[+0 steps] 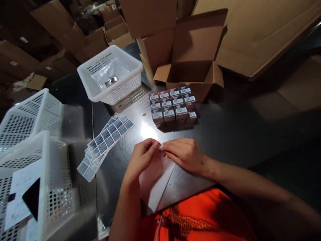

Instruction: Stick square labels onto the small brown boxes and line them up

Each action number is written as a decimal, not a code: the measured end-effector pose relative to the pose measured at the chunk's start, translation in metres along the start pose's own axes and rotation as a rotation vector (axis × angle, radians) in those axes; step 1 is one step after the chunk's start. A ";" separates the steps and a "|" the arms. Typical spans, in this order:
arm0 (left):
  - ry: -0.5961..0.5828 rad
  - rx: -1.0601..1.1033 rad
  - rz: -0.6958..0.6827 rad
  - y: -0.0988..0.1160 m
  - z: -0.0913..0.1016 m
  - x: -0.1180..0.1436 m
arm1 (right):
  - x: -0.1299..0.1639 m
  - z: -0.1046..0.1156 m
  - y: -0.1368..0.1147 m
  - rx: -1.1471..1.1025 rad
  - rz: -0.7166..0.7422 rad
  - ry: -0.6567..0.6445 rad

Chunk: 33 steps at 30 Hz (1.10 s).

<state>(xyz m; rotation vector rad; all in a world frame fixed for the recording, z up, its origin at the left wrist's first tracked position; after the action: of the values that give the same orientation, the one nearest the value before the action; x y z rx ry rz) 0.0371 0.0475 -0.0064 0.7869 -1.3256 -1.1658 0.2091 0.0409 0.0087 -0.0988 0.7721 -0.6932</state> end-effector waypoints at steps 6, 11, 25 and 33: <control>0.194 -0.446 -0.043 0.004 0.018 -0.001 | -0.010 0.050 0.011 0.018 0.072 0.140; 0.280 -0.450 -0.015 0.009 0.016 -0.001 | -0.020 0.059 0.068 0.498 -0.027 0.177; -0.083 0.031 -0.180 0.014 -0.007 0.000 | -0.016 0.057 0.054 0.172 0.155 0.390; 0.094 0.228 -0.256 0.016 0.005 0.002 | -0.033 0.046 0.026 -0.029 0.390 0.378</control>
<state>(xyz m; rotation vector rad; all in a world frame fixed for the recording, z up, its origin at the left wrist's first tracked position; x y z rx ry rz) 0.0354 0.0509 0.0098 1.1908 -1.3213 -1.1718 0.2373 0.0730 0.0537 0.1588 1.1265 -0.3299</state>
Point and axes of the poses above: each hand's wrist, its own x-axis away from the middle knuckle, its own z-axis out of the back of the hand, y = z × x, the point moved 4 cm from there along -x, towards the middle knuckle, and after that the axes turned 11 degrees about x, right-handed, at the moved point
